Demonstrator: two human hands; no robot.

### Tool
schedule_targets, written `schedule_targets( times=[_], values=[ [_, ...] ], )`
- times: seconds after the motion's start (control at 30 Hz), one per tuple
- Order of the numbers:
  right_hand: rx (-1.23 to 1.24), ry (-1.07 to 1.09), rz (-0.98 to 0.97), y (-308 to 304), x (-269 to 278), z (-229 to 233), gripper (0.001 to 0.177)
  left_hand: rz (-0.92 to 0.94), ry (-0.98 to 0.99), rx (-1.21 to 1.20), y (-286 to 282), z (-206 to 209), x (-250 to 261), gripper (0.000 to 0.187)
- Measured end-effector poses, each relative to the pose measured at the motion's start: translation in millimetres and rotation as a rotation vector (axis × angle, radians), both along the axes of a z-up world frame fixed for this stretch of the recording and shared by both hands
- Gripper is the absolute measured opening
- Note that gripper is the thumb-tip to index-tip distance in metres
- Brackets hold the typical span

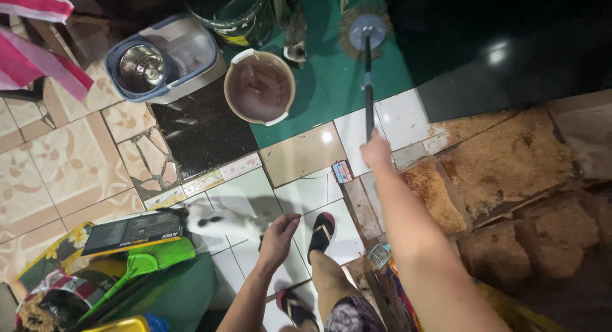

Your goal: The person mops a tiled floor using a spin mop and a wringer bucket. They repeatedly dip the mop into the water, wring it out using the bucket's mechanism, and mop the floor. The person also handles a cardboard box, placing it into a trash bin, and later replaces the trash bag in the bin.

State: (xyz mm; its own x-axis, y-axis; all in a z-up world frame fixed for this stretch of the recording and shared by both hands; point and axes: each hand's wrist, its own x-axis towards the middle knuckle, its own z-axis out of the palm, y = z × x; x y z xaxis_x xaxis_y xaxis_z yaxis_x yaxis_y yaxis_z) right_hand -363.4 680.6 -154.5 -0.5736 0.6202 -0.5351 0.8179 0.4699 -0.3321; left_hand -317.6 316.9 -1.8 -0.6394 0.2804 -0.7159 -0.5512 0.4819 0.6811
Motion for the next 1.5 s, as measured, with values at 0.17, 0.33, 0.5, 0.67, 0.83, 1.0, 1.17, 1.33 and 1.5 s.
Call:
schedule_targets(
  times=[0.17, 0.33, 0.5, 0.67, 0.83, 1.0, 1.17, 1.33, 1.5],
  values=[
    [-0.058, -0.071, 0.125, -67, 74, 15, 0.078, 0.028, 0.018, -0.002, -6, 18, 8, 0.027],
    [-0.095, -0.094, 0.124, -139, 125, 77, 0.076, 0.042, 0.124, 0.151, -36, 31, 17, 0.026],
    [-0.055, -0.214, 0.221, -193, 154, 101, 0.073, 0.015, 0.19, 0.162, -84, 40, 22, 0.026],
    [-0.088, -0.216, 0.329, -253, 188, 116, 0.074, -0.023, 0.23, 0.071, -133, 68, 37, 0.028],
    [-0.196, -0.304, 0.292, -322, 189, 171, 0.063, -0.015, 0.266, 0.117, -176, 86, 59, 0.028],
    [-0.308, -0.234, 0.365, -356, 206, 209, 0.067, 0.041, 0.193, 0.077, -203, 88, 71, 0.028],
    [-0.38, -0.154, 0.457, -386, 183, 210, 0.063, 0.085, 0.2, 0.053, -220, 100, 70, 0.029],
    [-0.262, -0.126, 0.591, -411, 117, 181, 0.045, 0.272, -0.083, 0.031, -252, 108, 57, 0.029],
    [-0.332, -0.137, 0.48, -419, 33, 118, 0.056, 0.286, 0.208, -0.048, -293, 90, 57, 0.03]
  ],
)
